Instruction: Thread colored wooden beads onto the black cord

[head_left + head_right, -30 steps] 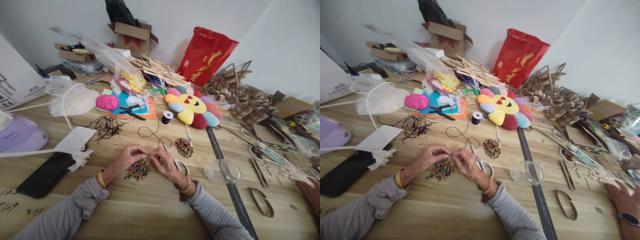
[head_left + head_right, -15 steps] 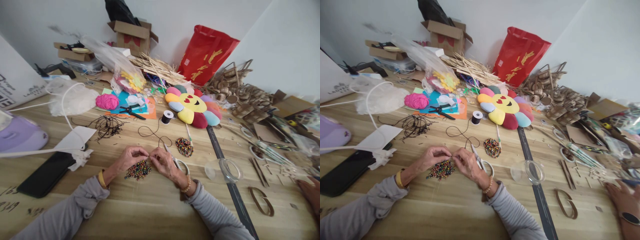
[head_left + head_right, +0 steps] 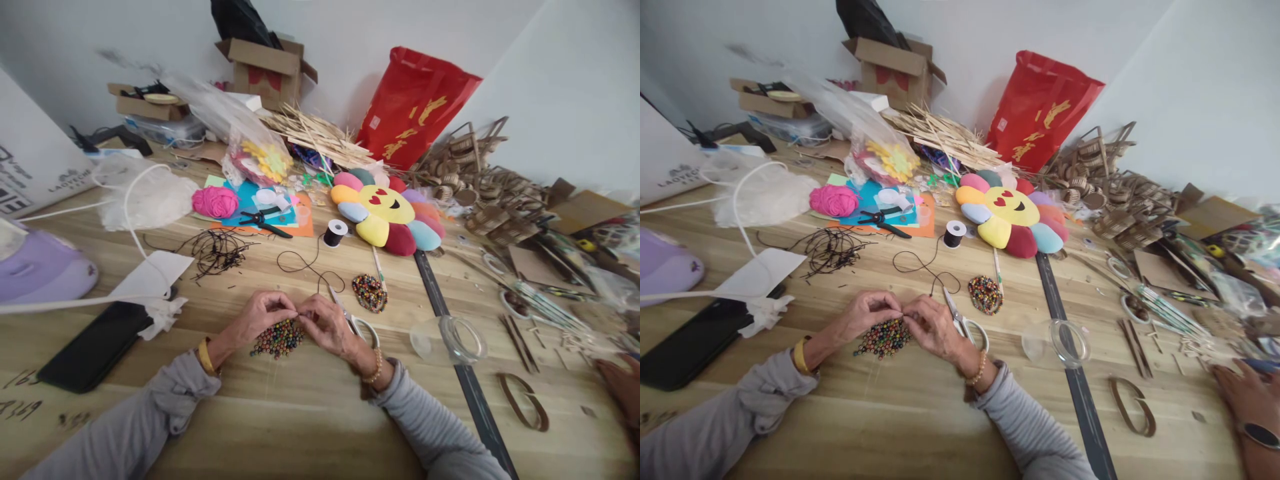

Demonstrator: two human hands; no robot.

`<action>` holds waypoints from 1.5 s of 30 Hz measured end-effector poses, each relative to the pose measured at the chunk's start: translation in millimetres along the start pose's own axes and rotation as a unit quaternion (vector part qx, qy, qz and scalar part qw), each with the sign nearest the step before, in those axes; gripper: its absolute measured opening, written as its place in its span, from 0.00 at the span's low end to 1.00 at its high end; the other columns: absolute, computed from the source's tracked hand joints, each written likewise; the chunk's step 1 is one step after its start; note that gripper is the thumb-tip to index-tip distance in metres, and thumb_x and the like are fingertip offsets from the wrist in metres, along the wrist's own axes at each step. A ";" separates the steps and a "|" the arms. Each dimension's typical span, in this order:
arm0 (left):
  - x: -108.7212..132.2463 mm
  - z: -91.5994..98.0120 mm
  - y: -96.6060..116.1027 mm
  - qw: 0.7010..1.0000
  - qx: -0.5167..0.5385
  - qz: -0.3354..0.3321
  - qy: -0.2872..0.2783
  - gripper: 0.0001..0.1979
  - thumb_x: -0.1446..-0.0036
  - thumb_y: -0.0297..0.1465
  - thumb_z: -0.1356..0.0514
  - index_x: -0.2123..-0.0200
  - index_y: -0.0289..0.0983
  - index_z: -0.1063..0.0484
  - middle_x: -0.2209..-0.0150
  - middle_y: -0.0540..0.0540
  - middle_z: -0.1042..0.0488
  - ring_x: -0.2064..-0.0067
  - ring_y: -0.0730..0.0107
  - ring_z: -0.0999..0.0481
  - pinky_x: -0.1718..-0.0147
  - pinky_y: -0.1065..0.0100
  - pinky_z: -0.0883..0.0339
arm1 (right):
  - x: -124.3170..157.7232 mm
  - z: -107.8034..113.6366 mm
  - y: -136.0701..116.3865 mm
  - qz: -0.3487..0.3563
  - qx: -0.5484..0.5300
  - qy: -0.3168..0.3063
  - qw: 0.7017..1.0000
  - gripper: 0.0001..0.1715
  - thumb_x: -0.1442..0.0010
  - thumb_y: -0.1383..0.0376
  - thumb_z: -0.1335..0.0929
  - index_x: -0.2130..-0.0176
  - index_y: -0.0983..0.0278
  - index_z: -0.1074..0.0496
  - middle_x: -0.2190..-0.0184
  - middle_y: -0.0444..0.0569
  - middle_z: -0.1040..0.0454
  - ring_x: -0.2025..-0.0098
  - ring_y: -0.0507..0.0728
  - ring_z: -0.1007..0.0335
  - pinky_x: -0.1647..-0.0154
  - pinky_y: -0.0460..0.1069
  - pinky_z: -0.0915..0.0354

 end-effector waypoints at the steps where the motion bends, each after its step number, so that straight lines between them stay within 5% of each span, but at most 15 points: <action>1: 0.0 0.2 0.5 1.000 -0.004 -0.002 -0.001 0.08 0.52 0.32 0.33 0.75 0.33 0.25 0.76 0.48 0.24 0.71 0.70 0.27 0.69 0.70 0.34 | 0.2 0.0 0.4 0.000 0.001 0.002 1.000 0.05 0.32 0.66 0.37 0.60 0.62 0.32 0.69 0.48 0.29 0.67 0.53 0.33 0.67 0.48 0.34; 9: -0.1 -1.0 -0.7 1.000 -0.014 -0.010 -0.013 0.08 0.51 0.33 0.35 0.75 0.34 0.25 0.75 0.48 0.24 0.71 0.69 0.28 0.69 0.69 0.35 | 2.7 -3.5 4.4 -0.009 -0.003 -0.015 1.000 0.02 0.33 0.65 0.36 0.60 0.61 0.33 0.67 0.47 0.29 0.67 0.53 0.33 0.68 0.48 0.34; 14: -0.3 2.8 0.3 1.000 -0.003 -0.017 0.010 0.08 0.50 0.33 0.35 0.75 0.34 0.26 0.75 0.48 0.25 0.71 0.69 0.28 0.69 0.70 0.35 | 2.7 1.2 6.6 -0.031 0.033 0.025 0.999 0.04 0.38 0.69 0.36 0.62 0.60 0.36 0.69 0.45 0.32 0.68 0.53 0.35 0.69 0.48 0.35; 21: 0.3 2.5 3.3 1.000 0.009 -0.008 0.017 0.07 0.51 0.32 0.36 0.75 0.34 0.26 0.74 0.49 0.26 0.70 0.69 0.29 0.68 0.69 0.35 | -0.2 5.6 -1.0 -0.012 0.043 0.028 0.999 0.12 0.40 0.68 0.36 0.54 0.62 0.37 0.60 0.52 0.31 0.55 0.59 0.33 0.54 0.55 0.32; 30: 1.5 -0.9 4.8 1.000 -0.017 -0.007 0.003 0.07 0.51 0.33 0.37 0.74 0.34 0.25 0.74 0.48 0.26 0.70 0.68 0.28 0.68 0.69 0.35 | 3.2 0.3 2.1 0.003 0.002 0.004 1.000 0.03 0.33 0.64 0.35 0.57 0.58 0.32 0.67 0.45 0.27 0.66 0.53 0.30 0.65 0.49 0.30; 45: 3.4 1.2 8.7 0.994 -0.093 -0.041 0.035 0.06 0.47 0.32 0.37 0.72 0.35 0.25 0.72 0.48 0.23 0.68 0.66 0.26 0.66 0.68 0.33 | 3.5 3.0 10.5 -0.043 0.032 0.047 0.997 0.09 0.32 0.62 0.36 0.65 0.61 0.31 0.73 0.44 0.30 0.70 0.53 0.34 0.70 0.48 0.36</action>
Point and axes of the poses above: each hand's wrist, its own x-axis away from the middle knuckle, its own z-axis out of the back of the hand, y = z × x, the point moved 6 cm from there along -x, towards the middle knuckle
